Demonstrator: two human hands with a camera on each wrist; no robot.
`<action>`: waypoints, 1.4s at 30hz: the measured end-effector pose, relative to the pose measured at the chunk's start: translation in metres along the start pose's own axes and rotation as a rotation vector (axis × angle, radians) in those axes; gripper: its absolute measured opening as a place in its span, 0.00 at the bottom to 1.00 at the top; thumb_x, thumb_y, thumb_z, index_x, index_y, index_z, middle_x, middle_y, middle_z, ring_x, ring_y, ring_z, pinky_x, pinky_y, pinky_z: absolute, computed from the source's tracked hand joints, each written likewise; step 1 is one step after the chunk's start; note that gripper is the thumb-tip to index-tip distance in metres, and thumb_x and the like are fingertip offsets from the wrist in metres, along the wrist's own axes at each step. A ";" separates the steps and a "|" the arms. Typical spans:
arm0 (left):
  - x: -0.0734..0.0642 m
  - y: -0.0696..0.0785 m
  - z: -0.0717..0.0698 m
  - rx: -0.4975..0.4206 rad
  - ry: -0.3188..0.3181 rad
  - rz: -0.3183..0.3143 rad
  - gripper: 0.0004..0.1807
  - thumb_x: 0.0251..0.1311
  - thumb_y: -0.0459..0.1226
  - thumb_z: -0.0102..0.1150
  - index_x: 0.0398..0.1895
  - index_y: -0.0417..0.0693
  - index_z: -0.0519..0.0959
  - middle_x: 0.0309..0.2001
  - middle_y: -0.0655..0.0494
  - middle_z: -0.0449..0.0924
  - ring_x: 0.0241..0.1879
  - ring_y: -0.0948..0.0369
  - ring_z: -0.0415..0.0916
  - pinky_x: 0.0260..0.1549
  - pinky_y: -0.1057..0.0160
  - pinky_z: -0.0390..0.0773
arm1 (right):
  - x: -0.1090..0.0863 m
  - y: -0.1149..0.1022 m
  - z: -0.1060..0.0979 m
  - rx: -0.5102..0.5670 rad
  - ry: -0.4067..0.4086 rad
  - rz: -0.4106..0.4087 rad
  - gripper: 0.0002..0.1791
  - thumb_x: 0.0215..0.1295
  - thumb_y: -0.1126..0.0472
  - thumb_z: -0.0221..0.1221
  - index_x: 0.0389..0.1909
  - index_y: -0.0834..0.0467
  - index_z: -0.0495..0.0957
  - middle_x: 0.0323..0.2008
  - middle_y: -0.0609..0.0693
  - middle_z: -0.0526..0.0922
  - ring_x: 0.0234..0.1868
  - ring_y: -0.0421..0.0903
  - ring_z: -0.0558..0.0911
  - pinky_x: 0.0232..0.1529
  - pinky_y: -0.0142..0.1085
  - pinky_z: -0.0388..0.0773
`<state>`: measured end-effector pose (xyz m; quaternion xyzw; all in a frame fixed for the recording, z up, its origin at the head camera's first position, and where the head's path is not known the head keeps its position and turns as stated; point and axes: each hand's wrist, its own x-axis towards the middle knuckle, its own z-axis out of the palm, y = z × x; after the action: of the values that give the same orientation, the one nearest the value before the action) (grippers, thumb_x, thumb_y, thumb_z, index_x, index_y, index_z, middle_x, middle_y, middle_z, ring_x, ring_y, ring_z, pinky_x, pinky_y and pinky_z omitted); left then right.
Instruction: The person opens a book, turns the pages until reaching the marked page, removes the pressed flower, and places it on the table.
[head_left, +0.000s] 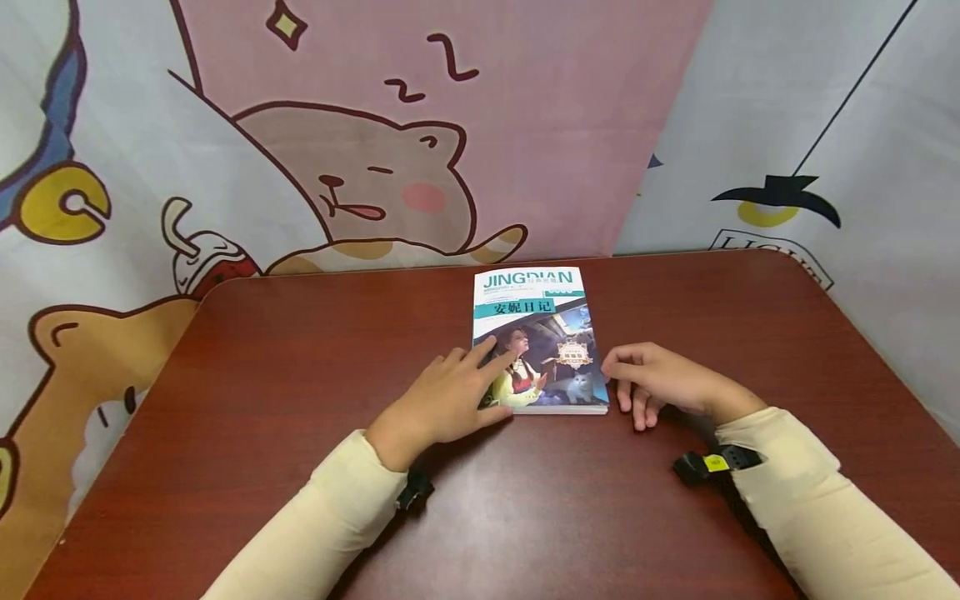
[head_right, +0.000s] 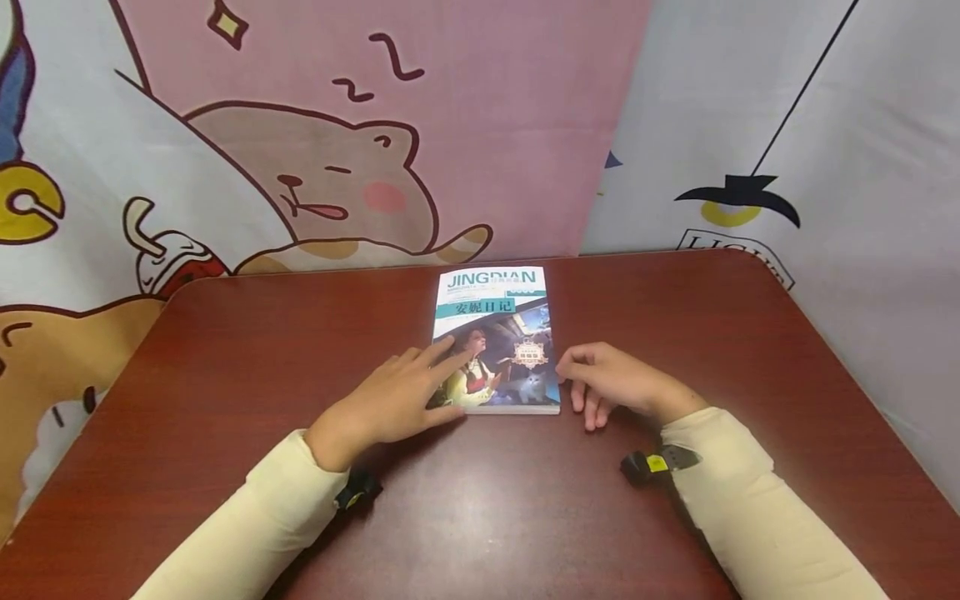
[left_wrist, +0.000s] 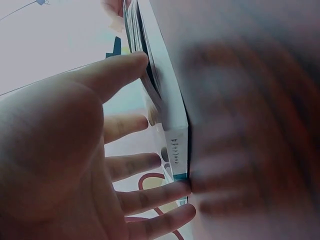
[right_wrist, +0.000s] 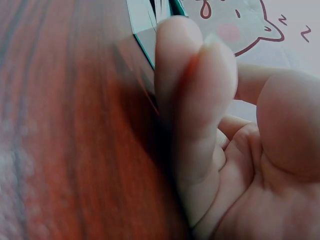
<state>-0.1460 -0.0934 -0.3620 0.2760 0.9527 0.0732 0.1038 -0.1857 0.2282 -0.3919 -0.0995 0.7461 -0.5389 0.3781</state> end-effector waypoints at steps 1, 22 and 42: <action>0.000 0.000 0.000 -0.002 -0.002 -0.002 0.43 0.67 0.60 0.54 0.80 0.69 0.48 0.80 0.48 0.52 0.67 0.41 0.68 0.65 0.38 0.68 | 0.000 0.001 0.000 0.003 -0.001 0.000 0.18 0.79 0.53 0.48 0.48 0.67 0.69 0.21 0.53 0.77 0.14 0.44 0.82 0.16 0.37 0.79; 0.000 -0.007 -0.001 -0.043 -0.009 -0.023 0.44 0.65 0.63 0.53 0.81 0.64 0.50 0.80 0.46 0.50 0.71 0.39 0.64 0.69 0.42 0.65 | 0.001 0.000 -0.003 -0.009 0.015 0.003 0.17 0.79 0.55 0.46 0.50 0.67 0.69 0.22 0.54 0.78 0.14 0.45 0.82 0.16 0.37 0.79; -0.001 -0.013 -0.005 0.017 0.056 0.030 0.47 0.60 0.61 0.62 0.76 0.47 0.62 0.68 0.42 0.73 0.59 0.48 0.80 0.62 0.48 0.75 | 0.003 0.001 -0.001 -0.091 0.024 -0.022 0.19 0.76 0.55 0.53 0.52 0.68 0.68 0.22 0.55 0.78 0.14 0.45 0.82 0.16 0.39 0.80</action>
<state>-0.1535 -0.1051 -0.3594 0.2889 0.9516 0.0743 0.0737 -0.1879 0.2277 -0.3935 -0.1182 0.7734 -0.5096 0.3582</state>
